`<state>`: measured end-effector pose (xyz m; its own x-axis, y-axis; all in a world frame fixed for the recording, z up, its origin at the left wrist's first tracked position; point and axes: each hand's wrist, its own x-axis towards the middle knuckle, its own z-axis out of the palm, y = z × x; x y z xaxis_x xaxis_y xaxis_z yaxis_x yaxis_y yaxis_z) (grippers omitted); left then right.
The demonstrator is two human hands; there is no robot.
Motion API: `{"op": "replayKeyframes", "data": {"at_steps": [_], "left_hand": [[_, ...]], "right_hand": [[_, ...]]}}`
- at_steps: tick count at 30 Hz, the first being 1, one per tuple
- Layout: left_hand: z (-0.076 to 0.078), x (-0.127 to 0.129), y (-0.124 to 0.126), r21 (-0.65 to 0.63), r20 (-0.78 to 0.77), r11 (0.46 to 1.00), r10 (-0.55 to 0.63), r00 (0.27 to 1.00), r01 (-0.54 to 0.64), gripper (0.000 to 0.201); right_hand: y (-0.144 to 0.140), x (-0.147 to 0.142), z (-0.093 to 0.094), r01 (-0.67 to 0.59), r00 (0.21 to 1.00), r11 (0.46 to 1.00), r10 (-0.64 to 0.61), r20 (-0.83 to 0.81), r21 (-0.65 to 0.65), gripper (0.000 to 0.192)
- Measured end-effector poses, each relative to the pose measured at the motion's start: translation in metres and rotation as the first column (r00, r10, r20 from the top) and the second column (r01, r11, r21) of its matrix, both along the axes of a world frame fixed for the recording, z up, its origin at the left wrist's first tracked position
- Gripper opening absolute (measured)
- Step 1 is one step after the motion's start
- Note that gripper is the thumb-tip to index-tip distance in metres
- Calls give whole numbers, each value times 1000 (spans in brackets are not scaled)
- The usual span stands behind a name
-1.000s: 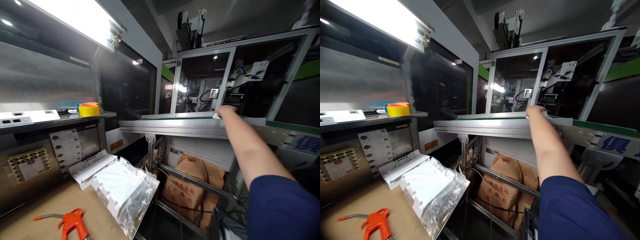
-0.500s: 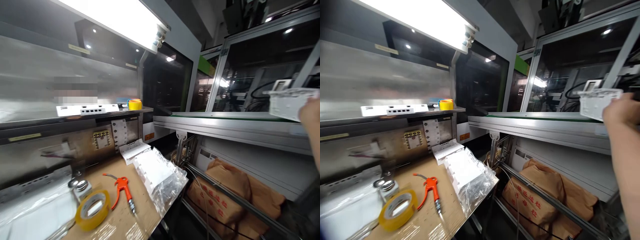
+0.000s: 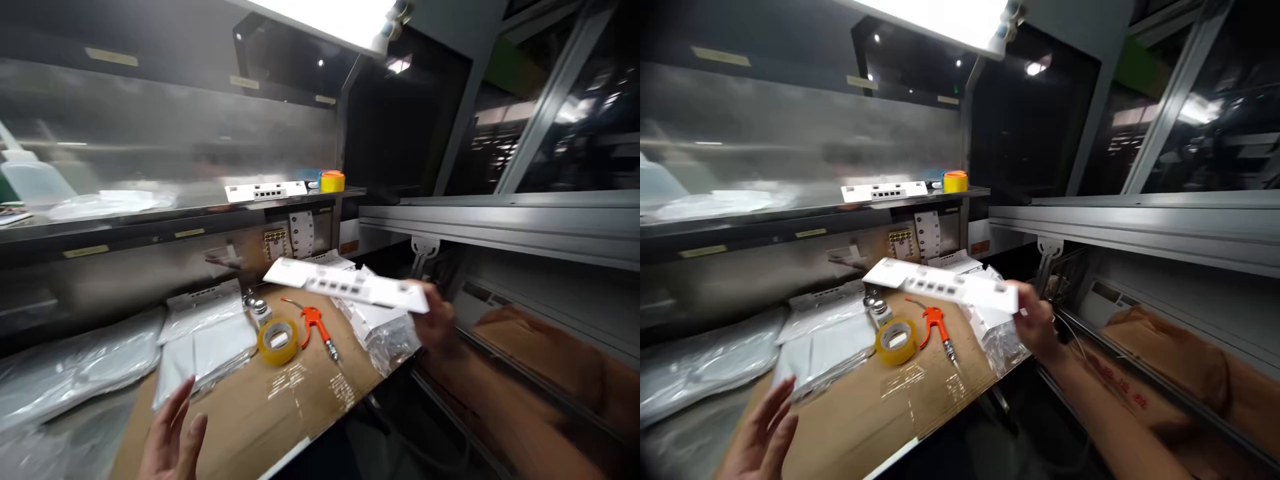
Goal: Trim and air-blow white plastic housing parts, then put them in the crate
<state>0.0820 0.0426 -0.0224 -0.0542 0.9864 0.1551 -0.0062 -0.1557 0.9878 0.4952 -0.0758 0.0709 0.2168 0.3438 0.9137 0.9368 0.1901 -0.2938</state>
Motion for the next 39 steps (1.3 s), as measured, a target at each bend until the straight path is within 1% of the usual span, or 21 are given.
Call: {"op": "replayKeyframes", "data": {"at_steps": [1,2,3,4,5,6,7,8,9,10,12,14,17,20,21,24,29,33,37,39], "left_hand": [[11,-2,-1,43,39,999,-34,999,33,81],[22,-5,-2,102,94,993,-67,993,58,83],[30,-8,-4,158,132,984,-109,985,87,84],[37,-13,-7,183,156,979,-116,981,86,83],[41,-19,-9,201,171,979,-81,982,46,81],[42,-26,-11,211,181,978,-44,982,5,80],[42,-34,-13,216,192,975,3,981,-45,79],[40,-42,-15,229,205,969,45,978,-92,78],[38,-50,-18,245,219,962,71,973,-125,79],[36,-57,-22,262,235,953,91,968,-154,79],[34,-67,-31,295,246,931,145,958,-217,80],[35,-68,-42,295,217,922,191,957,-250,79],[37,-62,-57,249,201,927,234,951,-280,75],[36,-55,-66,244,273,917,248,930,-316,73],[34,-53,-67,247,288,917,241,927,-315,74],[31,-49,-69,247,288,921,228,930,-302,72],[29,-45,-73,238,246,925,238,939,-297,71],[24,-45,-75,230,209,928,246,946,-292,74],[18,-46,-76,235,194,926,254,948,-296,76],[17,-46,-74,234,207,933,226,952,-272,74]], "right_hand": [[15,-30,-17,-112,993,992,113,15,-51,26],[29,-59,-31,-220,975,971,222,14,-96,26],[40,-86,-43,-358,933,923,359,-20,-138,25],[49,-110,-53,-493,870,856,487,-80,-157,26],[56,-131,-61,-609,793,777,592,-146,-157,29],[61,-149,-68,-702,710,699,671,-212,-140,31],[64,-163,-74,-764,639,635,722,-268,-112,33],[66,-175,-78,-799,589,595,748,-307,-85,34],[66,-185,-82,-821,552,567,761,-339,-66,35],[66,-192,-85,-833,528,551,766,-367,-48,35],[64,-204,-91,-838,503,545,757,-417,-20,36],[59,-213,-97,-834,490,551,733,-473,-10,36],[51,-220,-105,-831,460,556,682,-569,-7,33],[44,-221,-114,-837,422,547,626,-656,-16,26],[43,-220,-116,-837,411,546,612,-676,-16,25],[40,-218,-123,-825,398,565,590,-703,6,26],[40,-215,-132,-821,357,570,574,-737,46,28],[42,-214,-136,-817,341,572,581,-739,72,28],[42,-214,-138,-798,355,598,569,-742,77,29],[43,-214,-140,-783,368,617,558,-744,75,29]]}}
